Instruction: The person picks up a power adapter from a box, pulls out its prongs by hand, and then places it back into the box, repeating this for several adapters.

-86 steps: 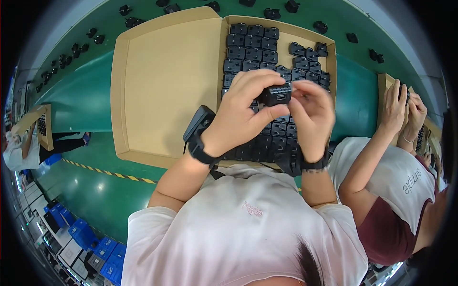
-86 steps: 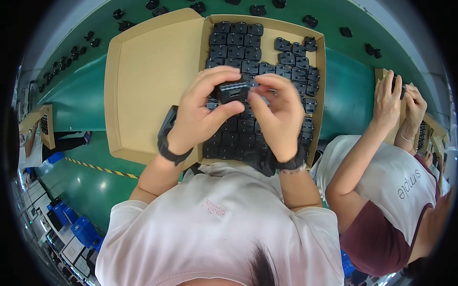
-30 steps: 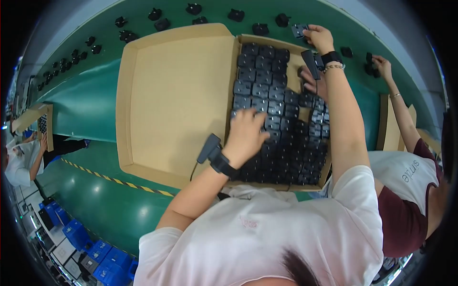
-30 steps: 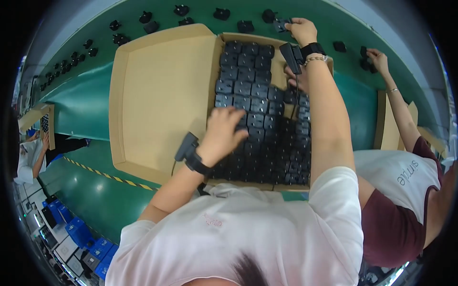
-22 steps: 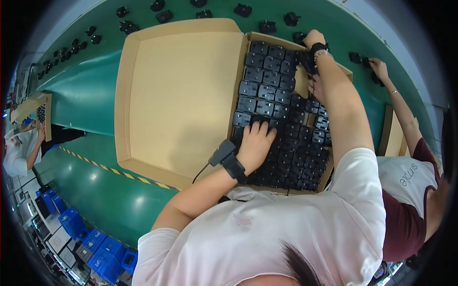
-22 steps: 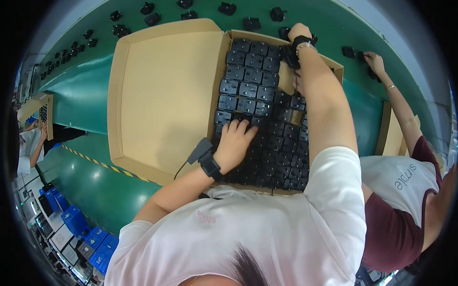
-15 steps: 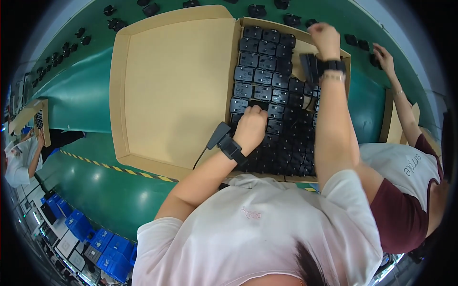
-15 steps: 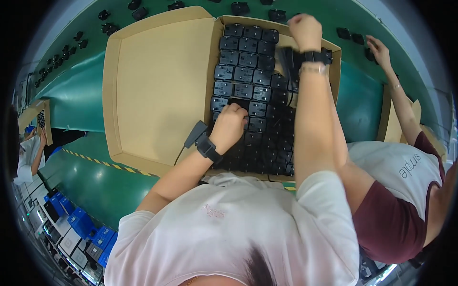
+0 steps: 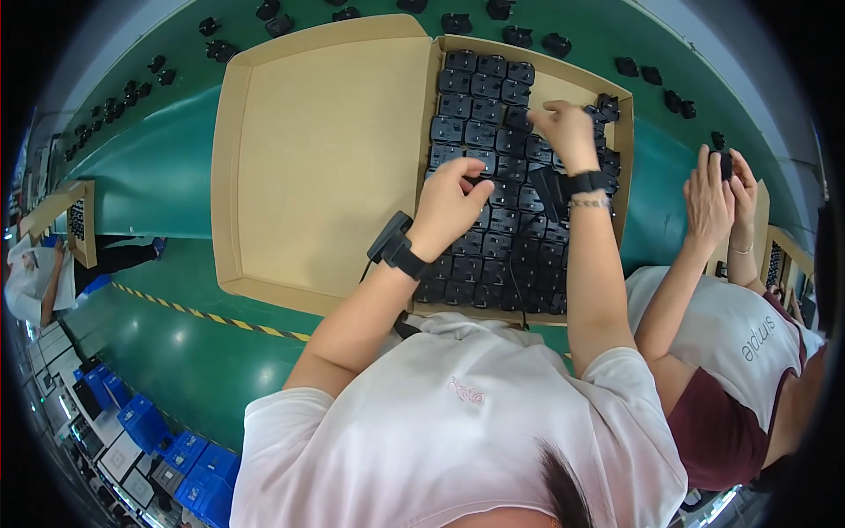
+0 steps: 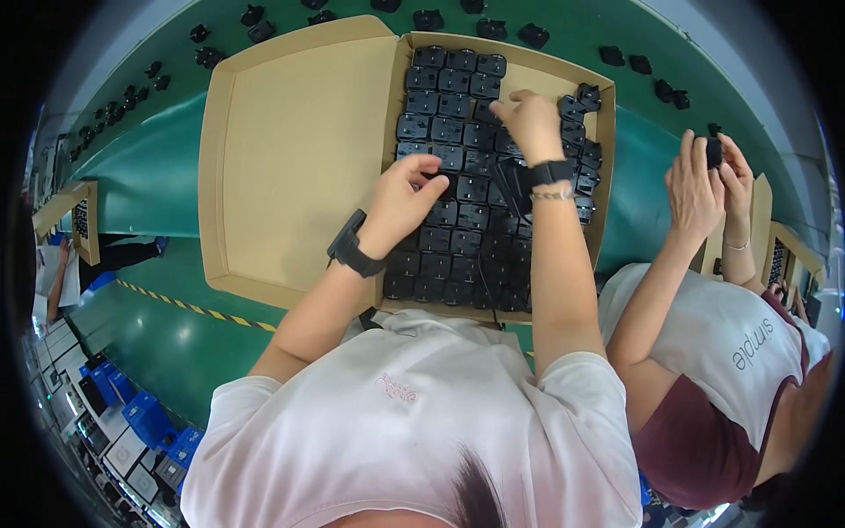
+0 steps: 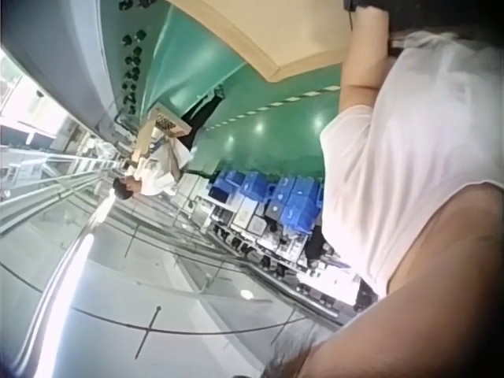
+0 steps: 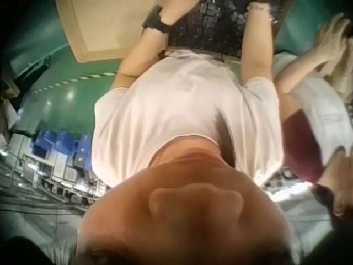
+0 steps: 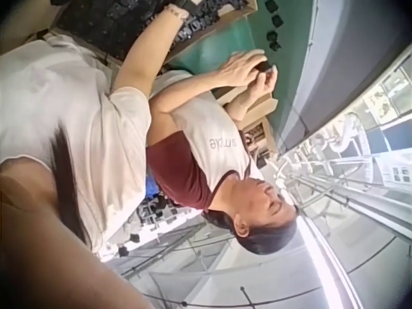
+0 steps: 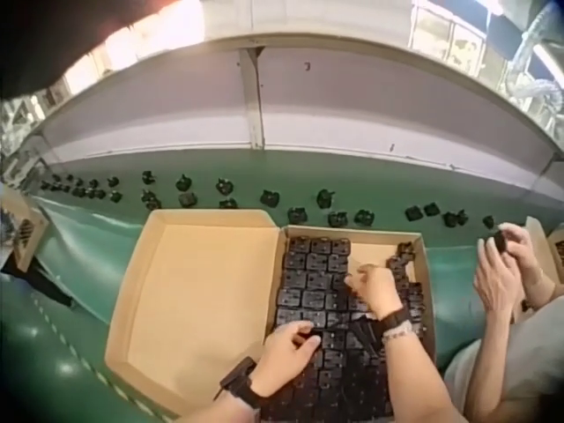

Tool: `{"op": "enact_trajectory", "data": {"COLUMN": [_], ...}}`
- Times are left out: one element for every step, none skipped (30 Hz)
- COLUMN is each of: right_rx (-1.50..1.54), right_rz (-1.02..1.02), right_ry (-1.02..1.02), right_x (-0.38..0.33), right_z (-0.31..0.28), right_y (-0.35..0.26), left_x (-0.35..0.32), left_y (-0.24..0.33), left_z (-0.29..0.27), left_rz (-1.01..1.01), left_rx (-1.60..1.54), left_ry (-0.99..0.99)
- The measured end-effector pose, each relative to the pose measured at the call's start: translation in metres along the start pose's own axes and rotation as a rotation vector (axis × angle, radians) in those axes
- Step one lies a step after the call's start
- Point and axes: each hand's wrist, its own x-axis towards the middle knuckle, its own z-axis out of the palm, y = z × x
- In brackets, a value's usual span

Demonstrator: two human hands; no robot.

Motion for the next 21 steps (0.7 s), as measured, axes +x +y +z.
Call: {"op": "enact_trajectory", "data": {"right_rx": [-0.091, -0.180, -0.181, -0.149, -0.118, -0.084, 0.075, 0.234, 0.544, 0.848, 0.975, 1.102, 1.102, 0.954, 0.803, 0.650, 0.651, 0.735, 0.815, 0.892, 0.895], "right_rz": [-0.052, -0.110, -0.112, -0.087, -0.054, -0.027, 0.020, 0.060, 0.137, 0.217, 0.258, 0.298, 0.295, 0.167, 0.040, -0.081, -0.073, -0.238, -0.406, -0.574, -0.569], "right_ry": [-0.040, -0.082, -0.071, -0.014, 0.039, 0.087, 0.067, 0.038, -0.079, -0.194, -0.223, -0.255, -0.262, -0.196, -0.133, -0.072, -0.076, -0.027, 0.024, 0.076, 0.074], "right_x": [0.002, 0.006, 0.009, 0.011, 0.007, -0.001, -0.010, -0.023, -0.039, -0.056, -0.078, -0.093, -0.098, -0.101, -0.103, -0.103, -0.102, -0.100, -0.097, -0.097, -0.096], "right_z": [0.013, 0.018, 0.018, 0.020, 0.020, 0.017, 0.005, -0.018, -0.028, -0.038, -0.047, -0.055, -0.064, -0.071, -0.077, -0.082, -0.089, -0.098, -0.106, -0.109, -0.111], "right_y": [0.013, 0.014, 0.018, 0.017, 0.014, 0.001, -0.007, -0.032, -0.045, -0.058, -0.078, -0.094, -0.097, -0.096, -0.096, -0.097, -0.101, -0.107, -0.114, -0.119, -0.120], "left_x": [0.004, 0.007, 0.008, 0.010, 0.009, 0.008, 0.008, 0.006, 0.007, 0.008, 0.009, 0.009, 0.005, 0.003, -0.001, -0.005, -0.008, -0.011, -0.013, -0.015, -0.017], "left_y": [0.002, 0.002, 0.000, -0.004, -0.005, -0.006, -0.004, -0.001, 0.003, 0.011, 0.022, 0.034, 0.045, 0.052, 0.057, 0.061, 0.064, 0.067, 0.071, 0.074, 0.076], "left_z": [0.001, 0.000, 0.001, 0.002, 0.002, 0.001, 0.002, -0.001, -0.003, -0.006, -0.009, -0.013, -0.017, -0.021, -0.028, -0.034, -0.040, -0.046, -0.053, -0.059, -0.061], "left_rz": [-0.049, -0.040, -0.032, -0.030, -0.032, -0.034, 0.004, 0.039, 0.082, 0.084, 0.089, 0.092, 0.095, 0.090, 0.114, 0.137, 0.159, 0.150, 0.196, 0.241, 0.287], "left_rx": [-0.062, -0.061, -0.094, -0.126, -0.158, -0.156, -0.182, -0.207, -0.233, -0.233, -0.405, -0.575, -0.743, -0.744, -0.684, -0.625, -0.565, -0.565, -0.455, -0.345, -0.233], "left_ry": [-0.004, -0.002, -0.010, -0.008, -0.013, -0.002, 0.045, 0.101, 0.148, 0.152, 0.026, -0.100, -0.221, -0.223, -0.200, -0.180, -0.159, -0.161, -0.186, -0.212, -0.237]}}
